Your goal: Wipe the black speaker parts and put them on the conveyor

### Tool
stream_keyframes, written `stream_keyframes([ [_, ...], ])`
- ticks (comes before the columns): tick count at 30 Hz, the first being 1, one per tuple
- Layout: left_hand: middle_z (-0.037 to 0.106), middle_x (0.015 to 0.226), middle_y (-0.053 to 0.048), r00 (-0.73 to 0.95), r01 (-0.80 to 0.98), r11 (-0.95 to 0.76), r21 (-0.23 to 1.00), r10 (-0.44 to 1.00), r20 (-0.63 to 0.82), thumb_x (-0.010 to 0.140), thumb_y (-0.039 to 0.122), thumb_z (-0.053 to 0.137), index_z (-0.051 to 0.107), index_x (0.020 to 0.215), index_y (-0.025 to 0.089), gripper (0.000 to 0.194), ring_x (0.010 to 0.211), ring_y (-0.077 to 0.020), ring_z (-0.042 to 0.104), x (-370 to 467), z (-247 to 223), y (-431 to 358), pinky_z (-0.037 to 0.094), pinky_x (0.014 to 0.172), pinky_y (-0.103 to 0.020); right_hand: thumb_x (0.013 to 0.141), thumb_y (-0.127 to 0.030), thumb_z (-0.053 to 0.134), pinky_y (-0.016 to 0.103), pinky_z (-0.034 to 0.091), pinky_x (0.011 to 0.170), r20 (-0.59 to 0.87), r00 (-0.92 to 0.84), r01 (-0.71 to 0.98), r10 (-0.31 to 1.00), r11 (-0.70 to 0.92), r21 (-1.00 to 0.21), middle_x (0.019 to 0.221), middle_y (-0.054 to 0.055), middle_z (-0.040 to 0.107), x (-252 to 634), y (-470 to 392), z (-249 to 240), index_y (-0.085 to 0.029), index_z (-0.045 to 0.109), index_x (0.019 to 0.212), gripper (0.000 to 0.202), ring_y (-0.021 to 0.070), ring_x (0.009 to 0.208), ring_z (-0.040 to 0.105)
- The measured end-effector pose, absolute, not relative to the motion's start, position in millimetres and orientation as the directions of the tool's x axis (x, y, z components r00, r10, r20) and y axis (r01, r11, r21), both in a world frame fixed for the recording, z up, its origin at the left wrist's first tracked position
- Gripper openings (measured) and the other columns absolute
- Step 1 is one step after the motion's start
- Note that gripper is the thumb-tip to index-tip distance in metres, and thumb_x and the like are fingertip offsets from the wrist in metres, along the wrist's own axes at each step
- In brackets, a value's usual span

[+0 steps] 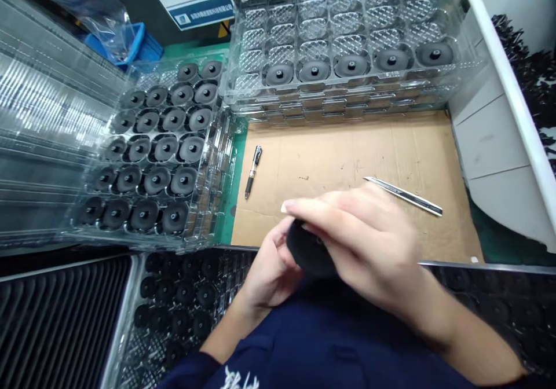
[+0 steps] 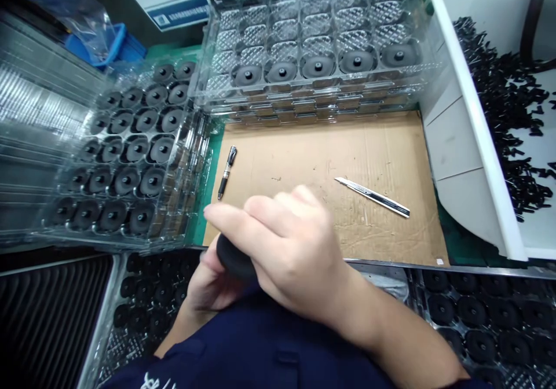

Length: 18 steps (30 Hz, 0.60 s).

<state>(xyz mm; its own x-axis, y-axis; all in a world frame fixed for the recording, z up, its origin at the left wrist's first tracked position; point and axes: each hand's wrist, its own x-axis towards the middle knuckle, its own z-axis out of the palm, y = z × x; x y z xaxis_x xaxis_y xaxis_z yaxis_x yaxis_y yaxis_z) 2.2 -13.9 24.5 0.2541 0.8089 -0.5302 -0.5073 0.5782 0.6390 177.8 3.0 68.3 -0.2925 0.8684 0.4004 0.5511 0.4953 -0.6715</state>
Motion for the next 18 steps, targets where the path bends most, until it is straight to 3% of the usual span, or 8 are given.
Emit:
stream_keyframes([
  [2, 0.068, 0.093, -0.001, 0.27, -0.514, 0.561, 0.649, 0.824, -0.498, 0.065, 0.043, 0.075, 0.068, 0.099, 0.022, 0.041, 0.09, -0.0186, 0.063, 1.4, 23.2, -14.7, 0.052, 0.078, -0.026, 0.089, -0.013, 0.047, 0.03, 0.038, 0.071, 0.341, -0.327, 0.553, 0.882, 0.471, -0.687, 0.096, 0.001, 0.067, 174.2, 8.7, 63.9, -0.021, 0.058, 0.115, 0.029, 0.0134, 0.082, 0.058],
  [5, 0.065, 0.112, -0.003, 0.308, -0.532, 0.551, 0.642, 0.833, -0.46, 0.07, 0.043, 0.071, 0.061, 0.116, 0.026, 0.05, 0.097, -0.0195, 0.062, 1.3, 25.4, -14.8, 0.052, 0.082, -0.028, 0.088, -0.012, 0.049, 0.03, 0.038, 0.069, 0.19, -0.395, 0.64, 0.899, 0.418, -0.645, 0.085, 0.0, 0.065, 174.3, 13.3, 57.8, -0.023, 0.061, 0.11, 0.027, 0.0139, 0.075, 0.056],
  [9, 0.065, 0.112, 0.0, 0.209, -0.559, 0.445, 0.7, 0.892, -0.401, 0.069, 0.042, 0.072, 0.062, 0.114, 0.028, 0.048, 0.101, -0.0191, 0.061, 5.9, 26.7, -11.7, 0.051, 0.081, -0.023, 0.089, -0.013, 0.047, 0.031, 0.041, 0.072, 0.362, -0.263, 0.618, 0.894, 0.445, -0.649, 0.092, 0.005, 0.065, 166.6, -0.4, 49.9, -0.017, 0.059, 0.115, 0.029, 0.0159, 0.078, 0.056],
  [13, 0.059, 0.123, -0.001, 0.185, -0.556, 0.338, 0.76, 0.941, -0.283, 0.063, 0.033, 0.079, 0.06, 0.116, 0.03, 0.057, 0.112, -0.0238, 0.057, 8.3, 21.5, -4.6, 0.048, 0.094, -0.028, 0.088, -0.012, 0.048, 0.029, 0.044, 0.07, 0.29, -0.219, 0.574, 0.932, 0.363, -0.734, 0.088, 0.008, 0.065, 160.0, -15.5, 43.6, -0.009, 0.059, 0.114, 0.028, 0.0158, 0.076, 0.057],
  [18, 0.062, 0.119, 0.0, 0.131, -0.534, 0.267, 0.802, 0.964, -0.233, 0.063, 0.028, 0.079, 0.06, 0.114, 0.031, 0.054, 0.108, -0.0175, 0.059, 5.7, 19.9, -1.4, 0.05, 0.086, -0.018, 0.088, -0.013, 0.049, 0.031, 0.044, 0.073, 0.335, -0.202, 0.555, 0.92, 0.389, -0.735, 0.09, 0.007, 0.066, 163.3, -5.8, 48.1, -0.012, 0.061, 0.111, 0.026, 0.0151, 0.075, 0.057],
])
